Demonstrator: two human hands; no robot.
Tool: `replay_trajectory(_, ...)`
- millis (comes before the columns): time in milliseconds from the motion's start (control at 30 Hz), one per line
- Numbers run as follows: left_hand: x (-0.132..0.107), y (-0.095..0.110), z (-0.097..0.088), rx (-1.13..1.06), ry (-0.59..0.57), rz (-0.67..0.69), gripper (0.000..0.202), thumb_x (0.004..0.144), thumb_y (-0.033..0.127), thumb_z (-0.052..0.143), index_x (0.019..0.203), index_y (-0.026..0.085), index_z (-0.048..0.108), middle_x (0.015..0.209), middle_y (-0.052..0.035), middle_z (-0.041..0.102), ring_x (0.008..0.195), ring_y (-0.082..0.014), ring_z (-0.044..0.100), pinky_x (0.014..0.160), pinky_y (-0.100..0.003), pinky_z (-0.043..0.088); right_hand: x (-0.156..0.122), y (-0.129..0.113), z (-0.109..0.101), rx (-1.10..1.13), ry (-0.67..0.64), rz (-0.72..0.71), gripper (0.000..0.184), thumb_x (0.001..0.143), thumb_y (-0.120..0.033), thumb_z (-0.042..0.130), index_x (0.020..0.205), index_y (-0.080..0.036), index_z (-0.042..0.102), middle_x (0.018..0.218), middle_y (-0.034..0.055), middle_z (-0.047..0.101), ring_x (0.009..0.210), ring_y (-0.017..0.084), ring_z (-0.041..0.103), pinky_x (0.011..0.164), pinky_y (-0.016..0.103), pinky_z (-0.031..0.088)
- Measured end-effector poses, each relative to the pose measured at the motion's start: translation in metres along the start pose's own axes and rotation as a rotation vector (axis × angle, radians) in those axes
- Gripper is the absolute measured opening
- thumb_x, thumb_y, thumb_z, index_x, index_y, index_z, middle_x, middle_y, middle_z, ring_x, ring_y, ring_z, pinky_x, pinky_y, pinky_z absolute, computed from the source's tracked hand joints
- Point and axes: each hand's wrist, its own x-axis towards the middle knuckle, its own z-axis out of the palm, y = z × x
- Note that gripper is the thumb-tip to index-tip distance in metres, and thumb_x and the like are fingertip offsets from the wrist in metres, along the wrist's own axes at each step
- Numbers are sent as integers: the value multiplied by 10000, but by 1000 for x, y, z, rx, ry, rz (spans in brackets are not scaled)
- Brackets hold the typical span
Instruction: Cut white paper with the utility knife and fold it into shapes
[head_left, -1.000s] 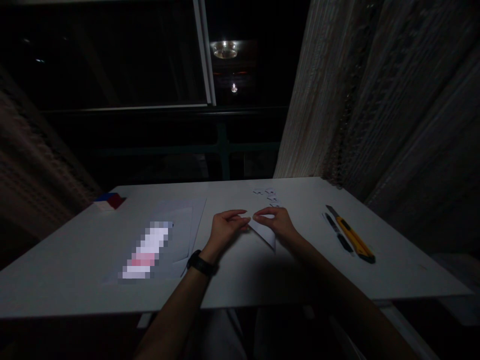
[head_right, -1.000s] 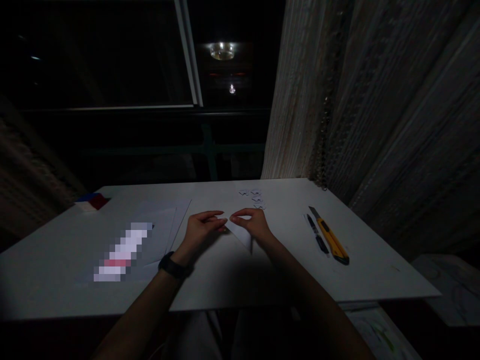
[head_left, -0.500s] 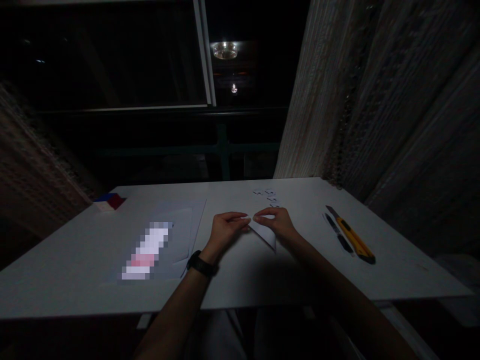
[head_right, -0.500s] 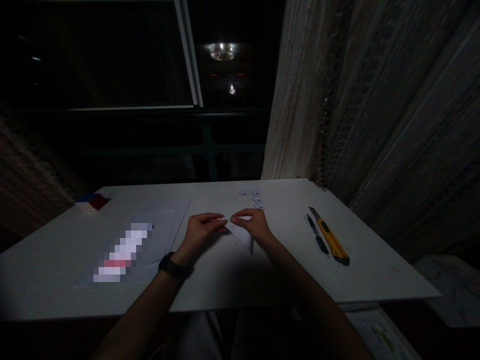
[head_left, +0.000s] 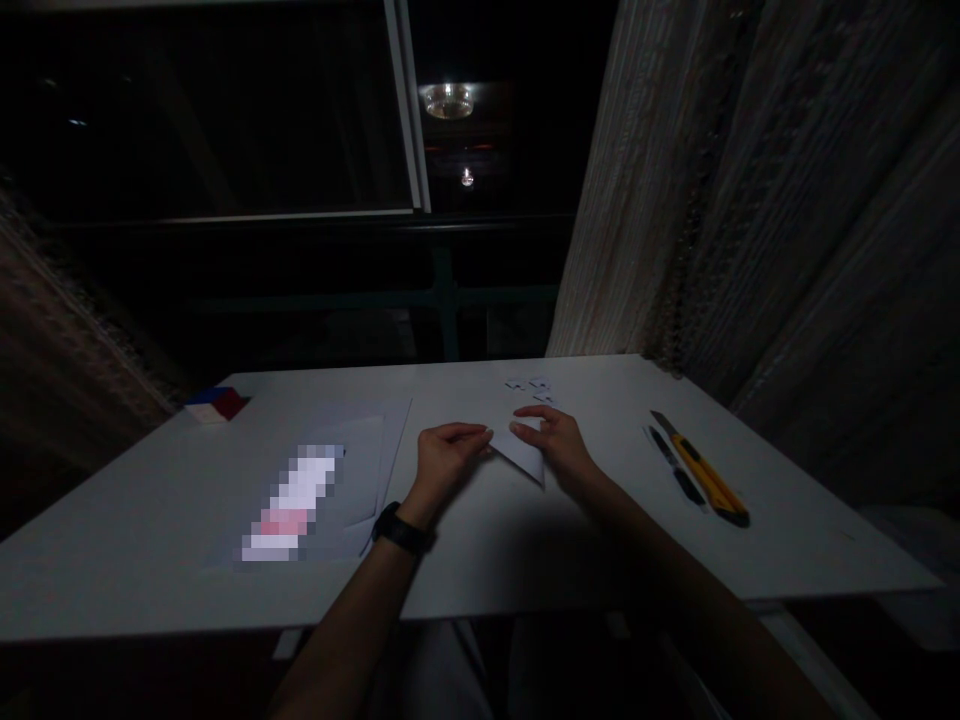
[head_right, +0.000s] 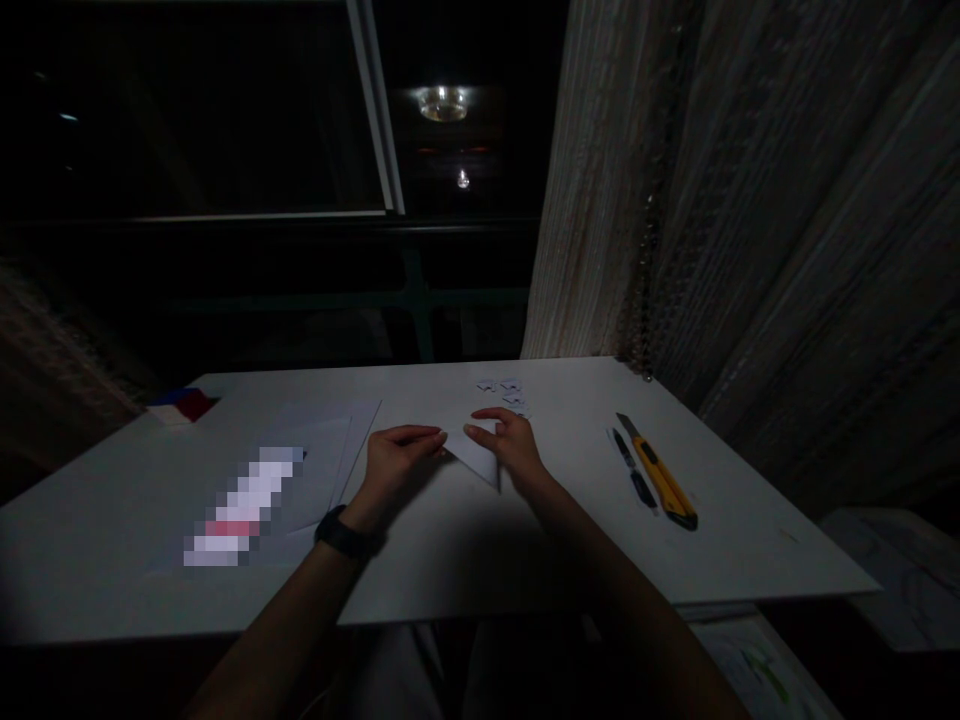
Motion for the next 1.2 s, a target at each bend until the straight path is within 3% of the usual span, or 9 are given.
replay_trajectory(100,1,-1,-1,34,45,24,265,546,288,763,724,101,706,646,-82,686,563,-163,633,578,-260,523,1,2,1,89,36,133,392,455,-413,772,679,-134,614,567,11,593,490,126,517,491,257,378)
replay_trajectory(200,2,-1,-2,62,56,38,258,557,287,757,729,102,708,647,-83,687,559,-154,629,563,-243,514,1,2,2,99,66,179,375,449,-403,781,625,-130,594,541,2,571,467,107,486,466,242,353)
replay_trajectory(567,2,-1,-2,-71,28,-43,300,520,270,782,724,69,693,601,-83,671,520,-148,620,578,-265,525,2,2,-1,121,148,92,319,482,-402,759,551,-132,603,516,1,545,485,106,476,467,239,363)
replay_trajectory(733,4,-1,-3,-77,55,-52,318,494,268,793,720,69,691,602,-86,672,528,-158,625,576,-271,529,5,6,-3,39,103,113,356,508,-464,727,552,-132,606,511,17,547,478,116,481,449,239,373)
replay_trajectory(867,7,-5,-5,-72,58,-47,328,502,277,788,733,66,691,610,-89,674,537,-161,631,582,-268,529,5,5,-2,-32,150,47,361,514,-474,716,521,-135,596,453,-4,507,423,88,413,409,222,311)
replay_trajectory(1067,8,-5,-7,-73,80,-40,332,498,280,790,730,64,690,619,-91,675,539,-160,629,590,-274,532,5,6,-1,-15,54,143,376,501,-484,720,544,-125,618,487,5,547,451,105,465,459,243,364)
replay_trajectory(1200,9,-5,-7,-112,58,-67,342,490,283,794,731,64,690,630,-92,676,552,-161,631,608,-282,538,5,6,-3,-45,108,75,357,483,-463,736,496,-129,611,439,-8,523,422,95,431,434,238,323)
